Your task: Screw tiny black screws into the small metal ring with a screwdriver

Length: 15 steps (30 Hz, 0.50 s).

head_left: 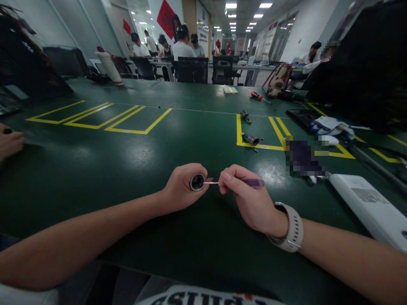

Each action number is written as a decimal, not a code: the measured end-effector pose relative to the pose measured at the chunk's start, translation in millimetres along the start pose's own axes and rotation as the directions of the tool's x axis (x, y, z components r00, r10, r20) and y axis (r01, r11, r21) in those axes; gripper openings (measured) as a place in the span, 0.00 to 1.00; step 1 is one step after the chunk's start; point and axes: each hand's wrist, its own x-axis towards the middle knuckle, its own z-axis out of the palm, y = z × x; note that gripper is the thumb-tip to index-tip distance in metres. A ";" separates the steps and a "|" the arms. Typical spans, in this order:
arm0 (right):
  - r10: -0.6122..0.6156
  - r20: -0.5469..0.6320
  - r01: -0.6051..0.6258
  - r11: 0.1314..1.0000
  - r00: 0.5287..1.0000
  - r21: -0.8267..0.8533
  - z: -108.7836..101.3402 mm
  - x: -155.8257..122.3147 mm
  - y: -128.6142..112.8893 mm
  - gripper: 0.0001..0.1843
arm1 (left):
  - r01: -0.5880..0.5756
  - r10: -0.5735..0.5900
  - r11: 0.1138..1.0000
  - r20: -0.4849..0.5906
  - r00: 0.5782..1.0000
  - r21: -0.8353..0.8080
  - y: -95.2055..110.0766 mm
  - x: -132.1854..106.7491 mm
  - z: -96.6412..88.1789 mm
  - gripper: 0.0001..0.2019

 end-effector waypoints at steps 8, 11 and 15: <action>0.115 -0.062 -0.108 0.989 0.991 0.105 -3.9 8.4 3.9 0.12 | -0.004 -0.003 0.997 0.104 0.995 0.075 -12.0 2.6 3.2 0.05; 0.106 -0.085 -0.096 0.989 0.991 0.110 -4.4 8.4 5.2 0.11 | -0.004 -0.008 0.996 0.126 0.992 0.090 -13.4 3.0 3.7 0.05; 0.086 -0.071 -0.077 0.989 0.994 0.123 -5.4 7.2 6.0 0.11 | -0.029 0.015 0.995 0.155 0.988 0.092 -12.9 3.1 3.7 0.04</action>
